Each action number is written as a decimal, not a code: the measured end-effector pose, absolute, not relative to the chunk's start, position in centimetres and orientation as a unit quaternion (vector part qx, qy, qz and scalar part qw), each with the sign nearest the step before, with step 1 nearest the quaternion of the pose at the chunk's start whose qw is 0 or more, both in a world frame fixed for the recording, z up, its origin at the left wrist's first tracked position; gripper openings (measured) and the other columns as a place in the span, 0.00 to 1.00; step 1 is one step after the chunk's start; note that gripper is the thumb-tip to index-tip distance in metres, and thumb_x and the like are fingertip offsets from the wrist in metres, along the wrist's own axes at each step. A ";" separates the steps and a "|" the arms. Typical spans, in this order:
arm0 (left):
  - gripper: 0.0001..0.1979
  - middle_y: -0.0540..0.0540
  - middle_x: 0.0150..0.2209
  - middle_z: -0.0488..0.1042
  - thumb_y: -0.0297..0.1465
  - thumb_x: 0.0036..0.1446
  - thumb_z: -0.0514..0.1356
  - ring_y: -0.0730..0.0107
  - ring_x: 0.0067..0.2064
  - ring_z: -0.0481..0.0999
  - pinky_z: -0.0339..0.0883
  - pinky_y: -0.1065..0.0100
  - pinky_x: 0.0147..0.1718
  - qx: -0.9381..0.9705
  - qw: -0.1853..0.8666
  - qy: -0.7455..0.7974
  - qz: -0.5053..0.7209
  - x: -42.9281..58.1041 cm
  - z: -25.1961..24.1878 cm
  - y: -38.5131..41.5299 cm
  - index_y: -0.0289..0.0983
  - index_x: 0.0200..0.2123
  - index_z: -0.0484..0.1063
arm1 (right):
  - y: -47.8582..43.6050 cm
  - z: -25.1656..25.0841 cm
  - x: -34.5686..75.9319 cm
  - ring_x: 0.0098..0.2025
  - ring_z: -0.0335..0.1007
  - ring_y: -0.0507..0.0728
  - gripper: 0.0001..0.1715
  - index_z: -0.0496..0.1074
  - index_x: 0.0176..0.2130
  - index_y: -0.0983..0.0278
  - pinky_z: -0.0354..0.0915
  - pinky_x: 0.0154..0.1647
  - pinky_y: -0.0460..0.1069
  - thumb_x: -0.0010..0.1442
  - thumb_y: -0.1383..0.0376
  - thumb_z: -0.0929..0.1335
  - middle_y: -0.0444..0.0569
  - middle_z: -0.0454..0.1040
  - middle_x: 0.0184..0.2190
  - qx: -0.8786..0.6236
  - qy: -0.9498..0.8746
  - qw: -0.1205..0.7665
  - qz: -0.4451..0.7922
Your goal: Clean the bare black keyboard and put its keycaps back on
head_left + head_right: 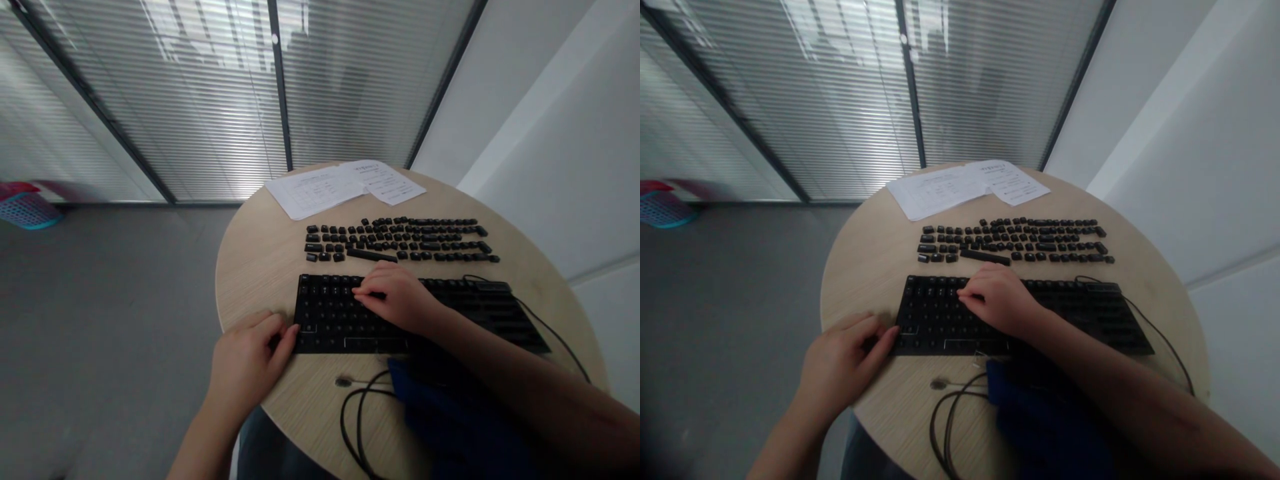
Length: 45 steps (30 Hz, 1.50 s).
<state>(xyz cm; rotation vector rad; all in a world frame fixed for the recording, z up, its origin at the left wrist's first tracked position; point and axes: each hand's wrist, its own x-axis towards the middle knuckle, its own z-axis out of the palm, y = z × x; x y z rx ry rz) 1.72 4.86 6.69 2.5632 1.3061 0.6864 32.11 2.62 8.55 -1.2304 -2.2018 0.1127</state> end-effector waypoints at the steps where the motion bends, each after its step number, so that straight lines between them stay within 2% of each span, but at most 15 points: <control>1: 0.20 0.51 0.24 0.71 0.44 0.67 0.53 0.70 0.26 0.70 0.56 0.67 0.27 0.863 0.092 0.441 0.230 1.7 6.7 4.9 0.41 0.25 0.68 | 2.6 8.5 32.1 0.34 0.75 0.57 0.06 0.81 0.35 0.62 0.69 0.42 0.54 0.64 0.69 0.73 0.46 0.84 0.32 -0.468 -0.828 0.306 0.047; 14: 0.21 0.51 0.23 0.70 0.44 0.67 0.52 0.69 0.26 0.71 0.57 0.67 0.27 0.860 0.096 0.448 0.226 1.7 6.7 5.0 0.41 0.24 0.68 | 2.7 7.8 32.3 0.35 0.75 0.58 0.06 0.80 0.34 0.61 0.69 0.42 0.55 0.64 0.69 0.73 0.47 0.83 0.32 -0.470 -0.816 0.331 0.064; 22: 0.20 0.51 0.23 0.71 0.43 0.67 0.53 0.70 0.26 0.70 0.58 0.68 0.27 0.861 0.100 0.446 0.224 1.8 7.0 4.9 0.41 0.24 0.69 | 2.5 7.9 32.0 0.36 0.75 0.57 0.05 0.81 0.37 0.60 0.70 0.41 0.54 0.65 0.69 0.72 0.47 0.83 0.33 -0.469 -0.780 0.414 0.012; 25: 0.20 0.51 0.24 0.71 0.43 0.67 0.53 0.69 0.26 0.70 0.58 0.67 0.27 0.861 0.099 0.441 0.231 1.8 6.9 4.9 0.41 0.24 0.68 | 2.1 9.3 32.2 0.36 0.76 0.57 0.06 0.81 0.37 0.59 0.71 0.41 0.55 0.65 0.68 0.72 0.48 0.82 0.33 -0.473 -0.777 0.413 -0.035; 31: 0.20 0.51 0.23 0.71 0.43 0.67 0.53 0.70 0.25 0.70 0.56 0.67 0.25 0.861 0.098 0.435 0.243 1.7 6.5 5.0 0.41 0.24 0.69 | 2.2 14.9 35.1 0.37 0.77 0.59 0.08 0.81 0.39 0.57 0.70 0.43 0.57 0.68 0.66 0.70 0.48 0.83 0.35 -0.486 -0.781 0.367 -0.137; 34: 0.21 0.51 0.24 0.71 0.43 0.67 0.53 0.69 0.25 0.70 0.57 0.67 0.25 0.861 0.096 0.434 0.247 1.7 6.4 5.0 0.42 0.24 0.69 | 5.5 16.4 37.7 0.41 0.77 0.61 0.09 0.83 0.40 0.57 0.70 0.47 0.58 0.68 0.63 0.70 0.49 0.83 0.37 -0.500 -0.800 0.299 -0.146; 39: 0.21 0.50 0.23 0.71 0.42 0.68 0.52 0.69 0.24 0.70 0.57 0.67 0.24 0.864 0.086 0.423 0.258 1.7 6.3 5.1 0.41 0.23 0.69 | 14.4 15.3 41.5 0.48 0.78 0.65 0.08 0.85 0.39 0.59 0.70 0.52 0.62 0.63 0.65 0.72 0.52 0.84 0.41 -0.616 -0.775 0.124 -0.062; 45: 0.20 0.51 0.24 0.72 0.41 0.68 0.52 0.69 0.25 0.72 0.59 0.67 0.25 0.864 0.080 0.426 0.254 1.8 6.3 4.9 0.41 0.24 0.69 | 19.6 13.4 42.4 0.42 0.80 0.62 0.08 0.86 0.36 0.57 0.72 0.46 0.57 0.58 0.69 0.75 0.49 0.85 0.37 -0.622 -0.780 0.066 -0.001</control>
